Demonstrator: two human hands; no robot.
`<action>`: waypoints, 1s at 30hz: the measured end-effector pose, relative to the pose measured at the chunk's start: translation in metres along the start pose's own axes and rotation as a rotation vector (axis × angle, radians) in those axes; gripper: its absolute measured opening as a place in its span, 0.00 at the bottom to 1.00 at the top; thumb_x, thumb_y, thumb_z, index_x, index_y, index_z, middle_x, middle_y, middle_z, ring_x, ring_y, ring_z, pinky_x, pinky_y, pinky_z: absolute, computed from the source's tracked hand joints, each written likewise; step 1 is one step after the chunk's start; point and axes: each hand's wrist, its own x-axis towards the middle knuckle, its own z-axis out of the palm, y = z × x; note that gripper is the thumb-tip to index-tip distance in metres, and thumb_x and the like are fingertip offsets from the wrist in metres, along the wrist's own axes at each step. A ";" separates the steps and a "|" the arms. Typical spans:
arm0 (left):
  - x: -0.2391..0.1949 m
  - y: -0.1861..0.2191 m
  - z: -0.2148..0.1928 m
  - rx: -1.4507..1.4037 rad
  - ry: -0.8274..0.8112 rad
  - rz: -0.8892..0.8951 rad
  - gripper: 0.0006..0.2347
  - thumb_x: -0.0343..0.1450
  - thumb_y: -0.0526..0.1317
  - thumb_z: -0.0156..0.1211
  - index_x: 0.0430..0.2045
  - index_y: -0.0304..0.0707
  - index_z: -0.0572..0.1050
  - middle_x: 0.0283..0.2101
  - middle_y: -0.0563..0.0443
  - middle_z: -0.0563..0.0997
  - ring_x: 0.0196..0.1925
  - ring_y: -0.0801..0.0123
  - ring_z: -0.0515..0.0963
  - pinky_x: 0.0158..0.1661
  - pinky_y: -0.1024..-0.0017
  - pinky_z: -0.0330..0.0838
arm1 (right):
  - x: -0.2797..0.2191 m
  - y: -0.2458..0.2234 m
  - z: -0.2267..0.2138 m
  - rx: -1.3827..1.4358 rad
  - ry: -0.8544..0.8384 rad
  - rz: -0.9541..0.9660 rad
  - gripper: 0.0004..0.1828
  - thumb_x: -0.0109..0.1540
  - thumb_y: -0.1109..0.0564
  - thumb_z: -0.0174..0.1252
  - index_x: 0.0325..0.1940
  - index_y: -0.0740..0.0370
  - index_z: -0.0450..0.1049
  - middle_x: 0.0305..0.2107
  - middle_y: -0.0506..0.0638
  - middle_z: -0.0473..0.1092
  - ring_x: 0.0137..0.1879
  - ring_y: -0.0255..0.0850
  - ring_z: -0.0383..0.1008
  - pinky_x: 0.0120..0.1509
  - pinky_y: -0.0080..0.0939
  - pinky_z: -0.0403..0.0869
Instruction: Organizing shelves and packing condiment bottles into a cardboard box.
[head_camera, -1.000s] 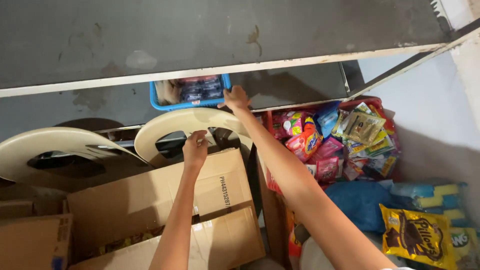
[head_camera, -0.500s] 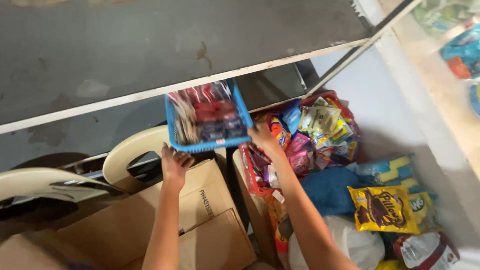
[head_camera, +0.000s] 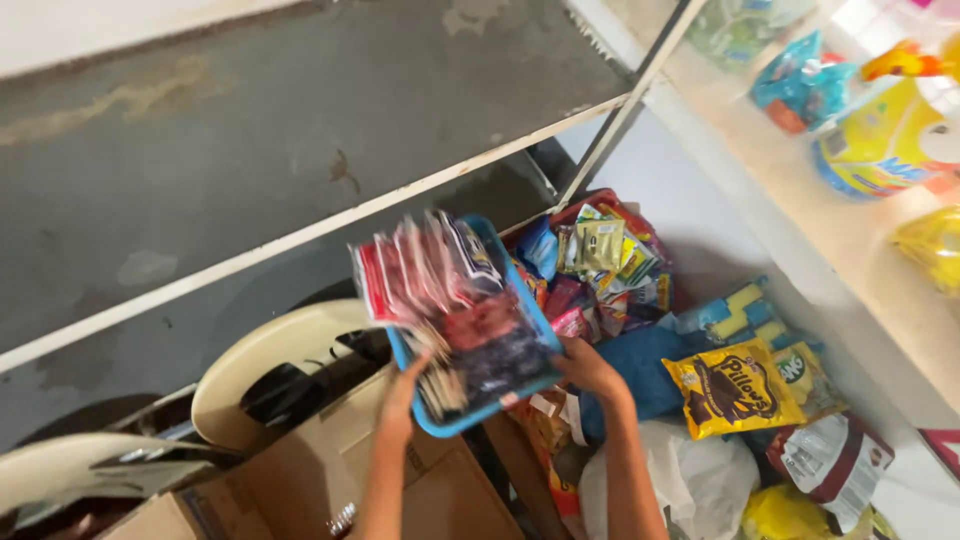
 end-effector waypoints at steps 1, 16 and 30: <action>-0.012 -0.014 0.010 -0.053 -0.025 -0.014 0.27 0.65 0.50 0.69 0.58 0.38 0.76 0.55 0.50 0.82 0.53 0.64 0.80 0.55 0.63 0.72 | -0.007 0.017 -0.014 -0.163 -0.008 -0.036 0.17 0.59 0.58 0.57 0.51 0.66 0.76 0.36 0.57 0.78 0.42 0.45 0.78 0.46 0.50 0.77; -0.159 -0.035 0.143 -0.165 -0.190 0.512 0.30 0.65 0.36 0.70 0.63 0.29 0.66 0.56 0.44 0.79 0.55 0.65 0.79 0.56 0.65 0.71 | -0.180 0.009 -0.127 -0.777 0.057 0.477 0.22 0.55 0.44 0.68 0.44 0.62 0.78 0.40 0.59 0.77 0.52 0.52 0.77 0.57 0.50 0.74; -0.116 0.183 0.138 -0.076 -0.272 0.533 0.31 0.67 0.39 0.64 0.68 0.38 0.64 0.59 0.48 0.78 0.56 0.66 0.76 0.56 0.68 0.67 | -0.118 -0.196 -0.088 -0.391 0.737 -0.099 0.19 0.64 0.53 0.56 0.56 0.65 0.72 0.43 0.66 0.76 0.53 0.59 0.77 0.54 0.51 0.74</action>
